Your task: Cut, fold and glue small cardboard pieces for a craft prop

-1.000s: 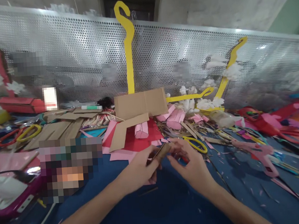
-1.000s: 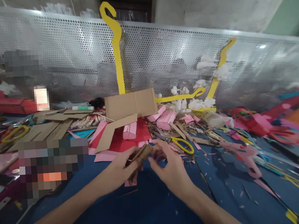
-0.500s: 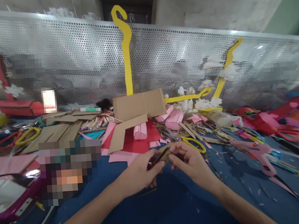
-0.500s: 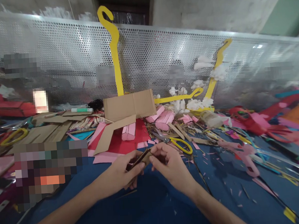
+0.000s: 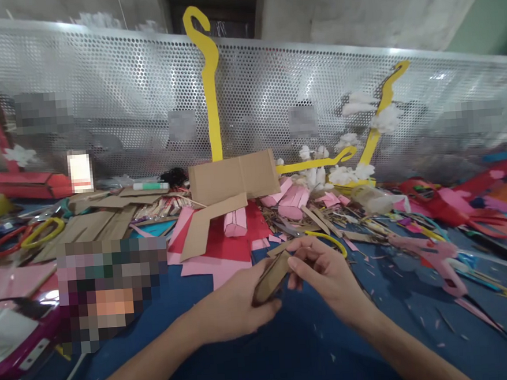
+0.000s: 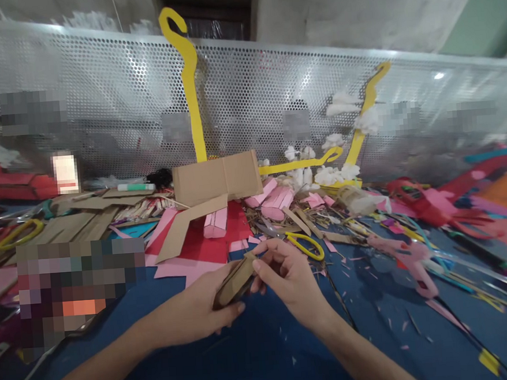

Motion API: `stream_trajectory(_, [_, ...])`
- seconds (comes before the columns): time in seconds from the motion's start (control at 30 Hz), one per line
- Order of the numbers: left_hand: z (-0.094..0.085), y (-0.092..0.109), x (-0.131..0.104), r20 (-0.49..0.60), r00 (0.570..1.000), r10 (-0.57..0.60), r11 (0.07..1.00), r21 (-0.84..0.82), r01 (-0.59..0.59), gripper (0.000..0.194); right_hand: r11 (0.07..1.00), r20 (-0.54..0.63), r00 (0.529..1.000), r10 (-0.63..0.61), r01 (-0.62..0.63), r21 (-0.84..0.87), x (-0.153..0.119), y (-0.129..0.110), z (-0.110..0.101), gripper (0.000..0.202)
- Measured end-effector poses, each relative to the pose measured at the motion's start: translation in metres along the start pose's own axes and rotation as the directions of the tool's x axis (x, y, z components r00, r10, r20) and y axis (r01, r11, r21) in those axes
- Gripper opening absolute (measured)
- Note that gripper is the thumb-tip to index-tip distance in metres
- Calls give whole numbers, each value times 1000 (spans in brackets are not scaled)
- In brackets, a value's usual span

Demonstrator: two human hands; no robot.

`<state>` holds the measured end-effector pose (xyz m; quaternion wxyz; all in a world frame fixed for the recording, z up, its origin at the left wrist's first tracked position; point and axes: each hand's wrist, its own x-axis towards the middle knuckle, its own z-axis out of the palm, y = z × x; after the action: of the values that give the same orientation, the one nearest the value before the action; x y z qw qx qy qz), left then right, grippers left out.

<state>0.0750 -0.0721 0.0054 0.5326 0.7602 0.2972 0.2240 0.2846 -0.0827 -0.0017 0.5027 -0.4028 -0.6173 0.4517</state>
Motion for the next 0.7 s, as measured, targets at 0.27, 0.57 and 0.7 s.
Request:
stream_trajectory(0.27, [-9,-4,-1,83,989,-125,981,-141,136,29,764,162,943,-290,330,-555,-3,-3,-9,23])
stream_trajectory(0.57, [-9,-1,1,-80,997,24,982,186,-8,31,691,122,944,-306,309,-654,7,-7,-35,13])
stream_trajectory(0.7, [-18,-4,0,-171,981,86,938,346,-22,42,723,132,967,-217,250,-644,9,-12,-46,18])
